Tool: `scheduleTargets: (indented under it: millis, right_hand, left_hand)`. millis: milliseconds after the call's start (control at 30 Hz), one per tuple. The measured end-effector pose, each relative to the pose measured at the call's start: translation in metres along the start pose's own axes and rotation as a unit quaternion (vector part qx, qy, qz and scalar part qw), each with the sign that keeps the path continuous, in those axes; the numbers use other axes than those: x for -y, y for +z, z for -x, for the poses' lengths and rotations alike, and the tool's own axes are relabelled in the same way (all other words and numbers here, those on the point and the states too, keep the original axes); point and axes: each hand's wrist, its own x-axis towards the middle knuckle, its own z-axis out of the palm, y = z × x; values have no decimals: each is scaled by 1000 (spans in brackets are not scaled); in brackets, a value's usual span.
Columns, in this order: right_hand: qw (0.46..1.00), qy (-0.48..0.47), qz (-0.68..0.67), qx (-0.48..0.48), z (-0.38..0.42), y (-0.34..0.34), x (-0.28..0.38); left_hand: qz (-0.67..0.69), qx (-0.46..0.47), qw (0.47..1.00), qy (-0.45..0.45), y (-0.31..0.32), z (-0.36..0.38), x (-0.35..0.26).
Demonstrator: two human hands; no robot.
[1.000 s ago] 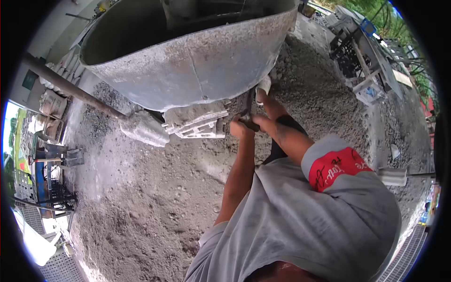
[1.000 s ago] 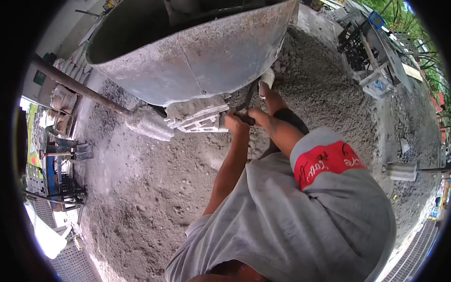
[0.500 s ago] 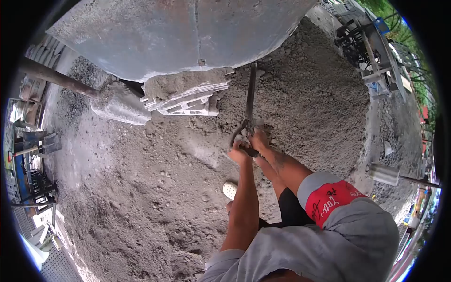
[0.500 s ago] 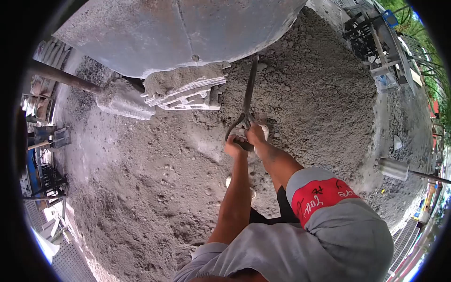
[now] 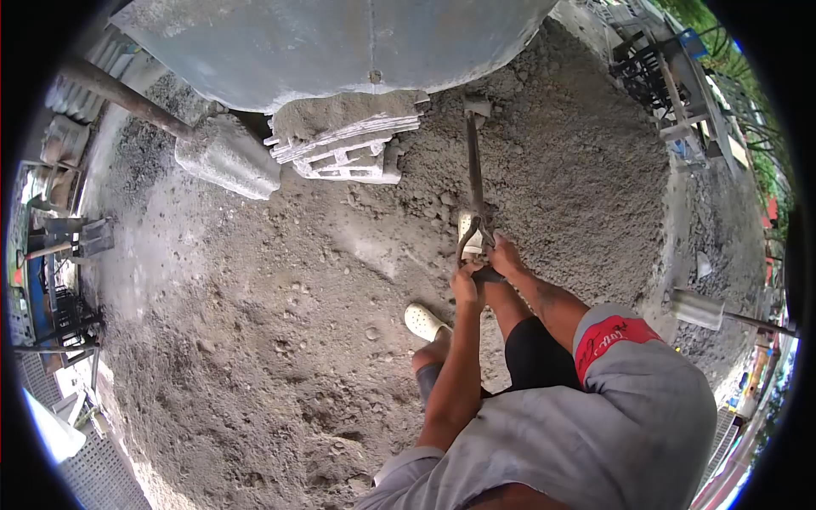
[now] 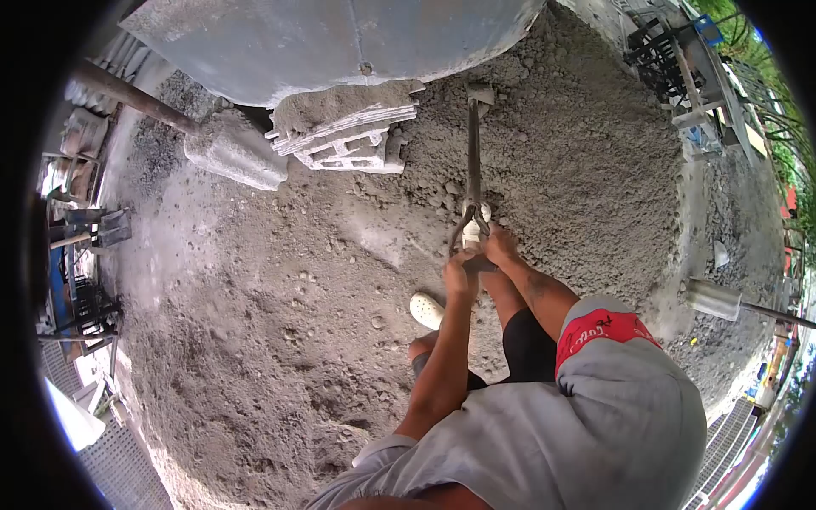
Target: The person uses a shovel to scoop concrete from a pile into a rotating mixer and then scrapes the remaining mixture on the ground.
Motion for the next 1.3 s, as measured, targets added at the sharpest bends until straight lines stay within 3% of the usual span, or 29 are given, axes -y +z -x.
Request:
scheduleTargets:
  millis: [100,167,233,267,300,367,400,433,467,500,567,600,667,800,900,1067,1200,1267,1300]
  right_hand:
    - [992,22,-112,53,33,-22,26]
    - [983,55,-128,123,51,-56,51]
    - [863,184,-356,307,51,-82,65]
    - [811,164,-484,285,48,-80,65]
    - [806,165,-488,290,34,-77,65]
    - [726,327,-521,308,-15,-70,70]
    - [707,299,-555,320,-33,-98,89]
    - [745,291,-540,261,-57,-93,96]
    - [728,307,-542,287,-87,-79,86]
    - [708,323,-544,313,-111,-53,75]
    - [642,402,-603,251,-145,-2,65]
    - [614,381,-644,251,-144,1,67]
    - [599,408,-637,262,-134,59,54]
    - [583,443,-623,275,-115,45,55]
    - [577,476,-609,263,-101,14,59]
    - [560,510,-628,178,-98,-73,48]
    - [513,482,-707,69,-110,-186,44]
    - [489,446,-750,16,-119,-254,44]
    - [446,400,-801,-2,-130,-262,27]
  left_hand:
    - [-28,-6,999,16,30,57,-32]
    - [-54,-76,995,28,48,92,-44]
    - [-55,-103,992,51,64,123,-59]
    - [-51,-115,992,23,69,137,-69]
    - [-47,-126,991,-4,78,150,-78]
    - [-72,-173,982,22,132,192,-105]
    - [-60,-208,976,24,138,208,-108]
    - [-47,-240,969,27,141,223,-109]
    - [-36,-273,960,51,145,237,-110]
    - [-11,-324,944,65,160,252,-113]
    - [22,-440,895,70,166,269,-113]
    - [10,-487,868,96,163,273,-108]
    - [-45,-565,811,146,143,276,-96]
    - [-144,-638,729,200,113,286,-83]
    - [-191,-646,709,206,113,297,-91]
    - [-305,-595,719,191,119,292,-126]
    - [-467,-472,722,194,143,257,-159]
    - [-581,-376,689,216,166,231,-171]
    - [-642,-317,657,236,181,216,-177]
